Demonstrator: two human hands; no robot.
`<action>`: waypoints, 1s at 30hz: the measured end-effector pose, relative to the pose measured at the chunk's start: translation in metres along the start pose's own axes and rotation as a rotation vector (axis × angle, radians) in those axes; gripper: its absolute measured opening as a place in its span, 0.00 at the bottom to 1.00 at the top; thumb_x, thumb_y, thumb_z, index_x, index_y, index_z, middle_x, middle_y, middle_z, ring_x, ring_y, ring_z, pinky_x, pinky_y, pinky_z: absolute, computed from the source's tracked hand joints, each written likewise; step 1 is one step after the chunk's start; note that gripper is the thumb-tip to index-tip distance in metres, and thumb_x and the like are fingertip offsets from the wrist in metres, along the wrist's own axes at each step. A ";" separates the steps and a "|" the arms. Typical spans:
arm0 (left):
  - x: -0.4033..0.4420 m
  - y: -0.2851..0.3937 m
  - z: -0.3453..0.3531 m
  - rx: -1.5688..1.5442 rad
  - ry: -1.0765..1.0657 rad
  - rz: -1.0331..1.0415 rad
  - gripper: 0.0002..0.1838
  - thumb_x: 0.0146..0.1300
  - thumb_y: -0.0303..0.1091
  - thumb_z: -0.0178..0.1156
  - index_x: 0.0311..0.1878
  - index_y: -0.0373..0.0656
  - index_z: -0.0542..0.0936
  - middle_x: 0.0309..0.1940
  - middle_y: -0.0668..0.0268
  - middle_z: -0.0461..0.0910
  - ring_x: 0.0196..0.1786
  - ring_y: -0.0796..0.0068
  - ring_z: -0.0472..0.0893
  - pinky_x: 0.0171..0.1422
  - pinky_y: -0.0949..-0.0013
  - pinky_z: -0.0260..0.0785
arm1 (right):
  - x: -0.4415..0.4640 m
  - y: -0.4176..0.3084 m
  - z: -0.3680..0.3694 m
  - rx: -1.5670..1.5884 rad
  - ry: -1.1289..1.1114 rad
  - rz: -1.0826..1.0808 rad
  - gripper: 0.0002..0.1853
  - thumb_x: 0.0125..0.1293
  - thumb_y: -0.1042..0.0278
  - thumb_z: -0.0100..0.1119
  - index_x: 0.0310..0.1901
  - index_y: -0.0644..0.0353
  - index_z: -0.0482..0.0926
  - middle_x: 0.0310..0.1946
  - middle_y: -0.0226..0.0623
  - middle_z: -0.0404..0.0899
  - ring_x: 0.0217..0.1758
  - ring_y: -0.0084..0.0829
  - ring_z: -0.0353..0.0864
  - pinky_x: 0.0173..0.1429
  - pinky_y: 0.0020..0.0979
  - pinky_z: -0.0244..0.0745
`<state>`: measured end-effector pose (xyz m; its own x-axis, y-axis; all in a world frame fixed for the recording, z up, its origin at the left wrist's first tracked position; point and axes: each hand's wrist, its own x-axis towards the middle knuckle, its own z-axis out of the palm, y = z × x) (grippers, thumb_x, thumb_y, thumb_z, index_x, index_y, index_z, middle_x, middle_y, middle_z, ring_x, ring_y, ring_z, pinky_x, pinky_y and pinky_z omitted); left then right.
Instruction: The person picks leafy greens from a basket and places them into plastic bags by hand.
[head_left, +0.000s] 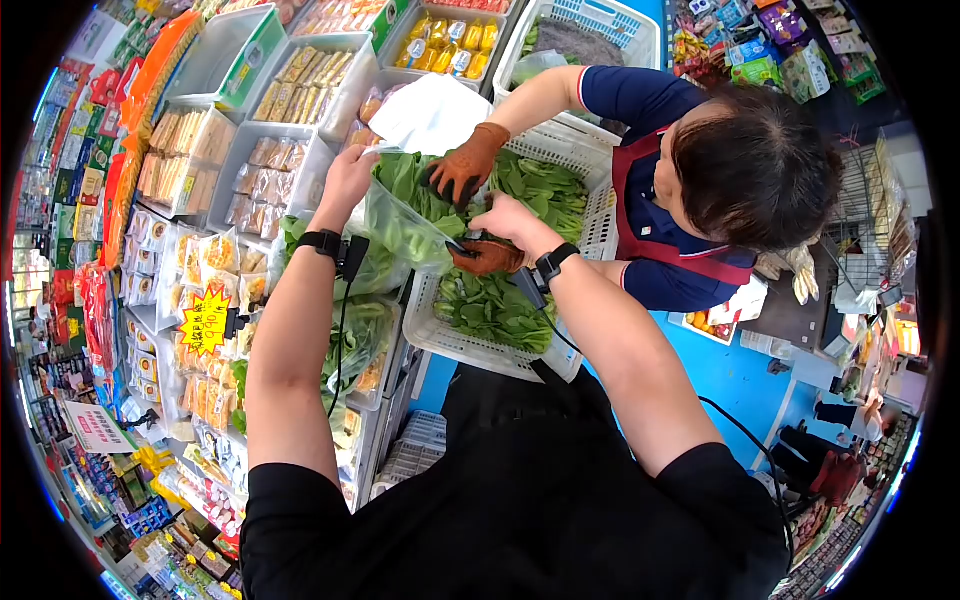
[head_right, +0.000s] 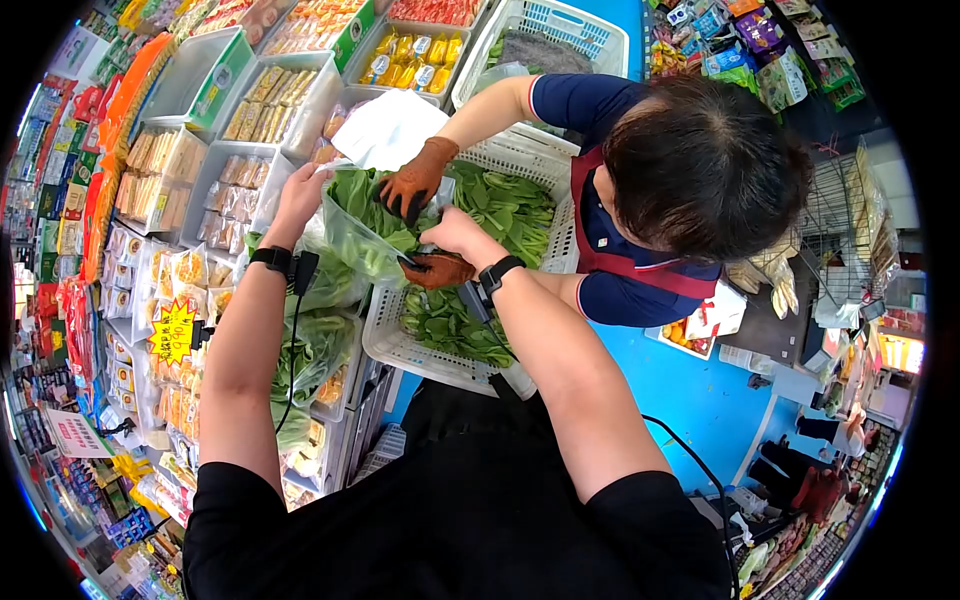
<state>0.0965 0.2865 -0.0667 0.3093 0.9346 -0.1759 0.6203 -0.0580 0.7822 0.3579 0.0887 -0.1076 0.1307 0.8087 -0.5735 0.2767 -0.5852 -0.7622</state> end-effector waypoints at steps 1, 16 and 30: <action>0.001 -0.002 0.000 -0.001 0.000 0.000 0.19 0.76 0.43 0.62 0.50 0.34 0.88 0.37 0.53 0.88 0.44 0.61 0.86 0.53 0.58 0.75 | -0.002 -0.001 -0.003 -0.009 -0.039 0.014 0.48 0.61 0.66 0.79 0.80 0.76 0.67 0.69 0.58 0.80 0.67 0.43 0.84 0.67 0.40 0.81; -0.002 0.007 0.000 -0.041 0.000 -0.039 0.18 0.75 0.42 0.64 0.49 0.34 0.88 0.36 0.58 0.87 0.43 0.67 0.83 0.53 0.61 0.73 | -0.013 0.002 -0.009 0.090 -0.143 0.054 0.54 0.63 0.70 0.79 0.84 0.76 0.56 0.74 0.59 0.74 0.71 0.44 0.82 0.69 0.40 0.82; -0.004 0.001 -0.006 -0.091 -0.032 -0.063 0.17 0.77 0.42 0.62 0.51 0.37 0.89 0.39 0.62 0.88 0.45 0.71 0.82 0.53 0.64 0.73 | 0.002 0.010 0.013 0.244 -0.041 -0.032 0.48 0.63 0.72 0.77 0.81 0.75 0.63 0.71 0.57 0.77 0.72 0.44 0.81 0.70 0.40 0.80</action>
<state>0.0914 0.2849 -0.0619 0.2956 0.9236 -0.2441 0.5713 0.0339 0.8200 0.3488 0.0836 -0.1197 0.0851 0.8269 -0.5559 0.0410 -0.5603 -0.8273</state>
